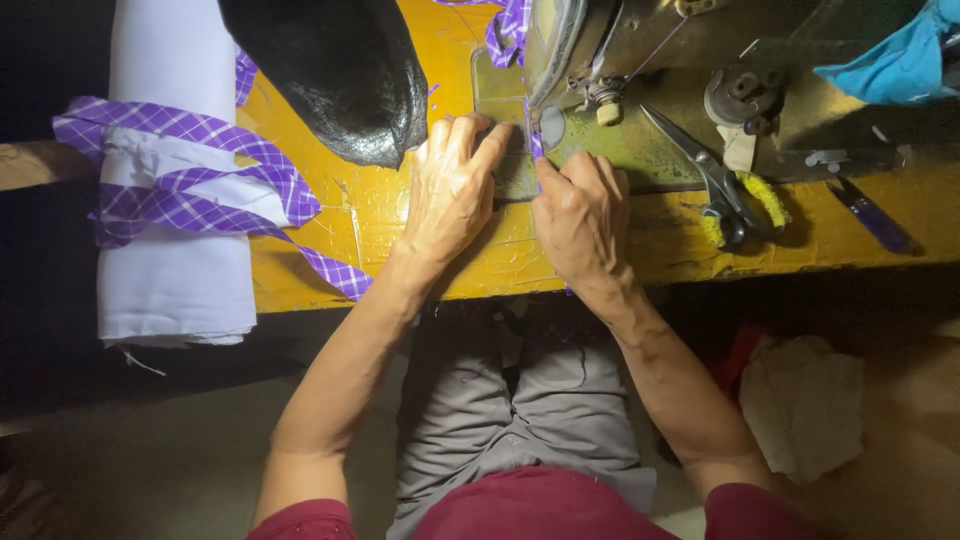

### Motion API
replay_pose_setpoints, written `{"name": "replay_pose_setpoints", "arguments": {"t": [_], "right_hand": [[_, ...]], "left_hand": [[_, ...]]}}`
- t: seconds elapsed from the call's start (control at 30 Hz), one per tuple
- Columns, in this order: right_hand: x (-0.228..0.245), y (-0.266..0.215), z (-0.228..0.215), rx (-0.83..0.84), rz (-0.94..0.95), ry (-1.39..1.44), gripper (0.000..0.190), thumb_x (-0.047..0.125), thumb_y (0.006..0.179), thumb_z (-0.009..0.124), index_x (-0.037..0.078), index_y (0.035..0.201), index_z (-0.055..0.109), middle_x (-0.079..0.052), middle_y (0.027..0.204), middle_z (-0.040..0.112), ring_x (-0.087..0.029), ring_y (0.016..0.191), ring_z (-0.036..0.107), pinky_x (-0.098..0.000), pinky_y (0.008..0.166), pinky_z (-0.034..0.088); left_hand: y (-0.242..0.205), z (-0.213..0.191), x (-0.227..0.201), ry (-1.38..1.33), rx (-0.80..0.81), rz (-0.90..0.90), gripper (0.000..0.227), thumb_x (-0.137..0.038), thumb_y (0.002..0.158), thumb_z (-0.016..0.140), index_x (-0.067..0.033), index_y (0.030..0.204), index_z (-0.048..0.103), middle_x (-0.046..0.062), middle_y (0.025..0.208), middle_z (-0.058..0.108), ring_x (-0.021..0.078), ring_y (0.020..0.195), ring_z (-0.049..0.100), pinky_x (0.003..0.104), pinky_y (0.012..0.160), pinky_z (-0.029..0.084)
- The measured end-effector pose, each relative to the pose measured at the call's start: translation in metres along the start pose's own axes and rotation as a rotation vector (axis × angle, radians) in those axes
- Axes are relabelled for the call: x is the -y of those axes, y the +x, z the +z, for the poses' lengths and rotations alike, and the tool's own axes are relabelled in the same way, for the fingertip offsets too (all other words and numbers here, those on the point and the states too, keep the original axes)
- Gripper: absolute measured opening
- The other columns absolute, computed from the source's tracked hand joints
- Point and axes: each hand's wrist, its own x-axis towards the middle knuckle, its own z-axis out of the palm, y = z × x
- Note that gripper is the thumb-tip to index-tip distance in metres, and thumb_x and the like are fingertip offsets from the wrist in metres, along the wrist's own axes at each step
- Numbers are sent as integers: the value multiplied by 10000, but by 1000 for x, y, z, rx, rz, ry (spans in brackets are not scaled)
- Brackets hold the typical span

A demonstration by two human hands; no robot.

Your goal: Aligning and feeding thin checkered fabric strips through an industrial sewing machine to finish edges or join them.

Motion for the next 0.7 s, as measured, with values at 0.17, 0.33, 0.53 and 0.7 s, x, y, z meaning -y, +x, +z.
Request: {"name": "replay_pose_setpoints", "arguments": {"t": [0.17,0.33,0.53,0.7], "right_hand": [[-2,6,2,10,-14,4,333,-27,878,551,-54,1117,782,-47,721,457,-192,659,500,-327,558,371],[-6,11,7,7,-43,-26,307,-11,857,592,-56,1093,782,-80,724,470,-243,636,522,-366,526,379],[-11,15,14,41,-5,-21,308,-29,894,553,-68,1101,778,-74,724,475,-187,652,476,-318,582,380],[-11,12,8,128,59,52,282,-24,944,559,-83,1128,764,-143,773,567,-240,705,581,-339,621,458]], "left_hand": [[-1,4,3,-3,-2,1,499,40,810,646,-121,1281,620,97,1165,535,290,1080,541,385,762,476],[-1,4,1,-28,-15,-5,495,52,792,639,-116,1257,630,107,1143,537,303,1044,544,381,722,480],[1,0,1,-30,16,-26,483,48,774,663,-105,1231,636,103,1147,532,297,1057,543,374,707,483],[2,-2,2,-96,-34,40,400,64,770,647,-127,1120,682,79,1093,539,276,1010,530,370,703,444]]}}
